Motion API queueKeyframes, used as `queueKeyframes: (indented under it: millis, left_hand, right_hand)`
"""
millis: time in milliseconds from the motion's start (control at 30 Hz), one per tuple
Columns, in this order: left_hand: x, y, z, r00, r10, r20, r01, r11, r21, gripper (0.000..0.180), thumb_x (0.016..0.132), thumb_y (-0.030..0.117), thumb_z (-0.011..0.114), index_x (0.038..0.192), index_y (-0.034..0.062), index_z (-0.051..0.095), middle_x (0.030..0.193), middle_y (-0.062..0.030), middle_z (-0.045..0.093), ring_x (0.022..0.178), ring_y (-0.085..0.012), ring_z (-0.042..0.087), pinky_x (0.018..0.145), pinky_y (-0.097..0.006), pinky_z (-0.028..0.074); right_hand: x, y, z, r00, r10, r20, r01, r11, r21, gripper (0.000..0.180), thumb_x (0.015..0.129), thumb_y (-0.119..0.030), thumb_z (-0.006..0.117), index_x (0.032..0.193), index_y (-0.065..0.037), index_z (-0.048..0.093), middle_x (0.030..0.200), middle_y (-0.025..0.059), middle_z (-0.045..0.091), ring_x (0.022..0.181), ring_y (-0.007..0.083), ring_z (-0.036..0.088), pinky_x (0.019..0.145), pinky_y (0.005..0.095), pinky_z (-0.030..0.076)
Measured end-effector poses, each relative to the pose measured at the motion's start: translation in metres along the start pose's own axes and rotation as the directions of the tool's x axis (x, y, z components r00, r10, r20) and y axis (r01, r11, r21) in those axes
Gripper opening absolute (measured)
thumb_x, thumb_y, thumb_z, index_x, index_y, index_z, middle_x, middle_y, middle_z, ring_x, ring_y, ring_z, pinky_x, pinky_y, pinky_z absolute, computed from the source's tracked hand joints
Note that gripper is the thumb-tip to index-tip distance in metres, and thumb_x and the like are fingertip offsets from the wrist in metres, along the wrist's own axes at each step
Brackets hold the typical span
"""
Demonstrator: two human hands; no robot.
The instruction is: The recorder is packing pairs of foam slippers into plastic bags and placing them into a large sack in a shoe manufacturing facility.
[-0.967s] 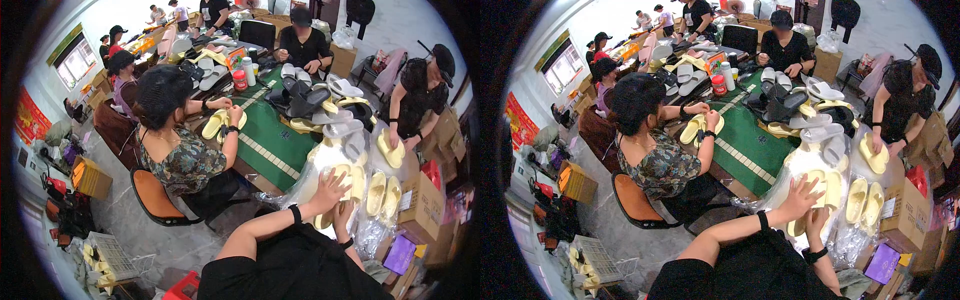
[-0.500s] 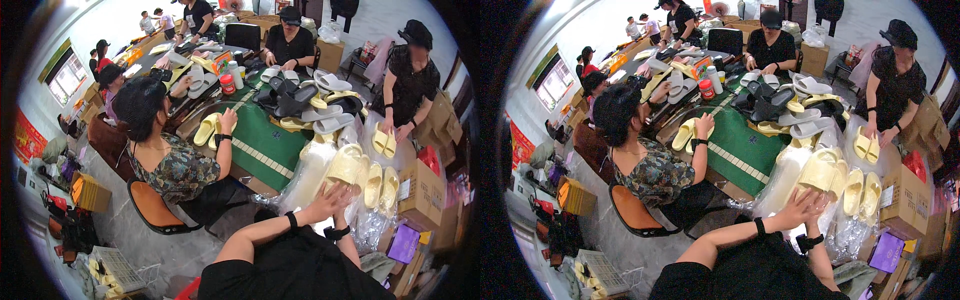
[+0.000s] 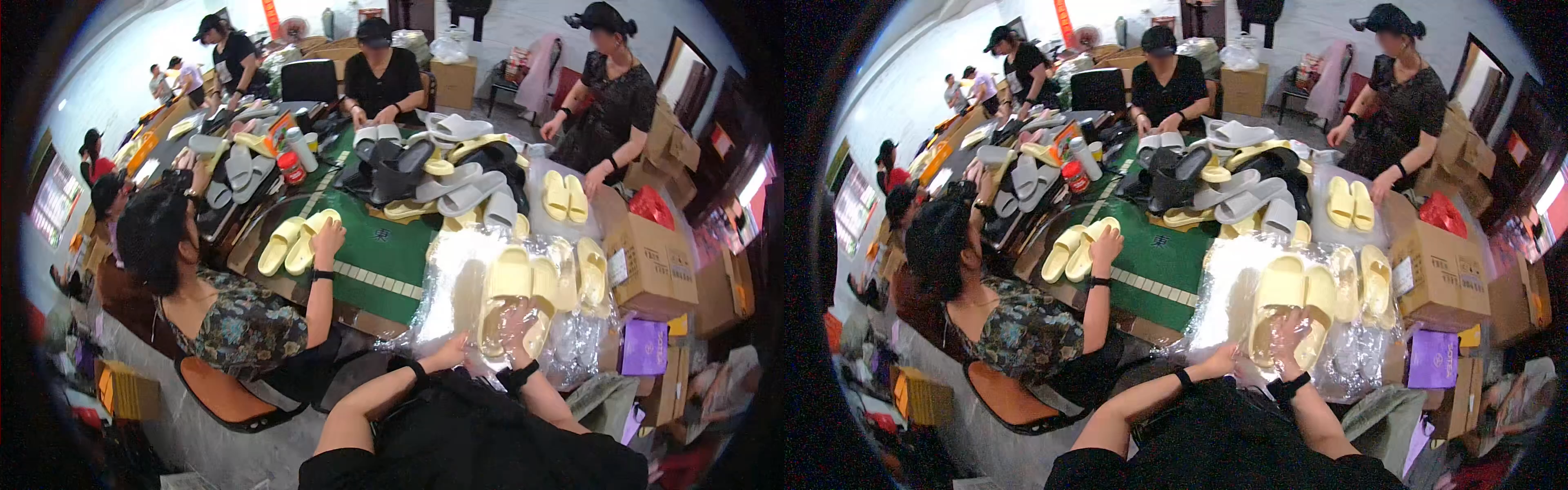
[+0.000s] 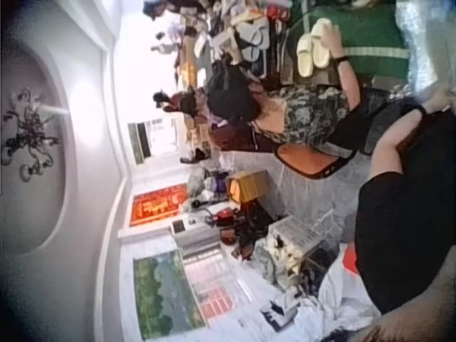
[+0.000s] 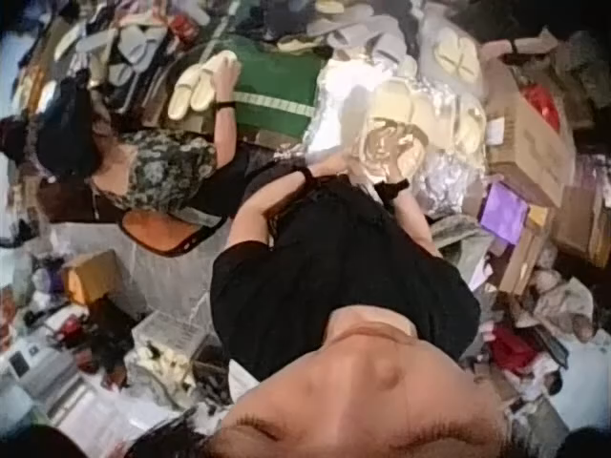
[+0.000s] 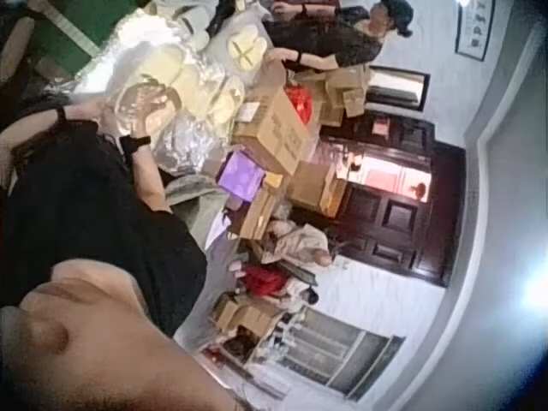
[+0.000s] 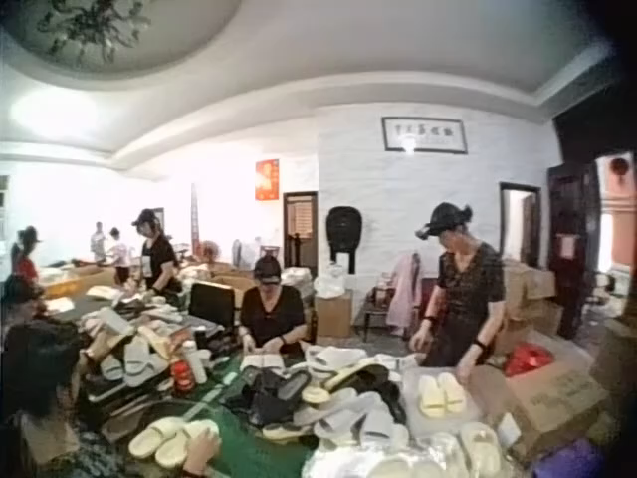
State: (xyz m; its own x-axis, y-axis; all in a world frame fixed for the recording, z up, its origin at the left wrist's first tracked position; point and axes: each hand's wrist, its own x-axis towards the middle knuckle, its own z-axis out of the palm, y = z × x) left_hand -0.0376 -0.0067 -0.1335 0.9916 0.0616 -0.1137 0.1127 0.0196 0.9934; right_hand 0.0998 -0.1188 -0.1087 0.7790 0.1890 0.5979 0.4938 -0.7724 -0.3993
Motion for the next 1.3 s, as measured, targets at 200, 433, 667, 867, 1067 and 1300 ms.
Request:
queueKeyframes:
  millis: [200, 433, 667, 867, 1067, 1300]
  left_hand:
    - [0.019, -0.048, 0.010, 0.910, -0.251, 0.331, 0.257, 0.966, 0.026, 0.073, 0.069, -0.006, 0.056, 0.133, 0.0031, 0.021, 0.103, -0.0168, 0.057, 0.075, -0.0235, 0.060, 0.066, -0.033, 0.050]
    - [0.011, 0.042, -0.004, 0.890, -0.376, 0.258, 0.450, 0.632, -0.632, 0.050, 0.078, -0.009, 0.043, 0.126, 0.0040, 0.032, 0.117, -0.0156, 0.049, 0.076, -0.0161, 0.055, 0.069, -0.030, 0.048]
    - [0.040, 0.111, 0.023, 0.874, -0.136, 0.466, 0.409, 0.722, -0.558, 0.044, 0.085, -0.003, 0.045, 0.126, 0.0011, 0.031, 0.119, -0.0194, 0.047, 0.085, -0.0196, 0.060, 0.078, -0.031, 0.050]
    - [0.025, 0.149, 0.066, 0.753, -0.280, 0.596, 0.444, 0.884, -0.145, 0.045, 0.086, -0.003, 0.040, 0.130, 0.0023, 0.027, 0.115, -0.0207, 0.049, 0.087, -0.0219, 0.060, 0.081, -0.033, 0.051]
    - [0.021, 0.143, 0.054, 0.719, -0.128, 0.683, 0.326, 0.930, -0.169, 0.052, 0.091, 0.012, 0.043, 0.137, 0.0104, 0.018, 0.110, -0.0080, 0.055, 0.080, -0.0168, 0.060, 0.071, -0.027, 0.050]
    - [0.006, 0.115, 0.037, 0.781, -0.269, 0.564, 0.348, 0.937, -0.035, 0.044, 0.092, 0.021, 0.043, 0.132, 0.0073, 0.031, 0.109, -0.0105, 0.056, 0.089, -0.0154, 0.055, 0.081, -0.028, 0.045]
  right_hand:
    - [0.036, -0.005, 0.002, 0.926, -0.334, 0.176, 0.318, 0.942, 0.110, 0.032, 0.073, -0.023, 0.056, 0.094, 0.001, 0.053, 0.097, 0.0226, 0.053, 0.091, 0.0387, 0.050, 0.077, 0.0462, 0.040]
    - [0.002, -0.004, -0.101, 0.530, -0.170, 0.830, -0.242, 0.908, 0.341, 0.026, 0.082, -0.024, 0.056, 0.087, 0.001, 0.061, 0.085, 0.0163, 0.062, 0.077, 0.0265, 0.059, 0.069, 0.0344, 0.045]
    - [-0.013, 0.030, -0.138, 0.084, -0.219, 0.972, -0.993, -0.101, 0.063, 0.071, 0.087, -0.060, 0.019, 0.123, -0.002, 0.038, 0.104, 0.0126, 0.057, 0.090, 0.0250, 0.057, 0.085, 0.0383, 0.043]
    - [0.029, 0.027, -0.135, 0.220, 0.171, 0.960, -0.871, -0.410, 0.273, 0.057, 0.088, -0.052, 0.032, 0.119, -0.006, 0.042, 0.102, 0.0168, 0.056, 0.087, 0.0299, 0.059, 0.076, 0.0448, 0.050]
    - [0.041, 0.016, -0.129, 0.485, 0.410, 0.772, -0.846, -0.004, 0.534, 0.024, 0.085, -0.027, 0.048, 0.101, -0.009, 0.048, 0.077, 0.0059, 0.050, 0.066, 0.0181, 0.053, 0.046, 0.0322, 0.046]
    - [0.070, 0.057, -0.108, 0.844, 0.311, 0.436, -0.526, 0.638, 0.562, 0.014, 0.088, -0.016, 0.044, 0.097, -0.006, 0.049, 0.076, 0.0042, 0.052, 0.064, 0.0135, 0.050, 0.055, 0.0272, 0.043]
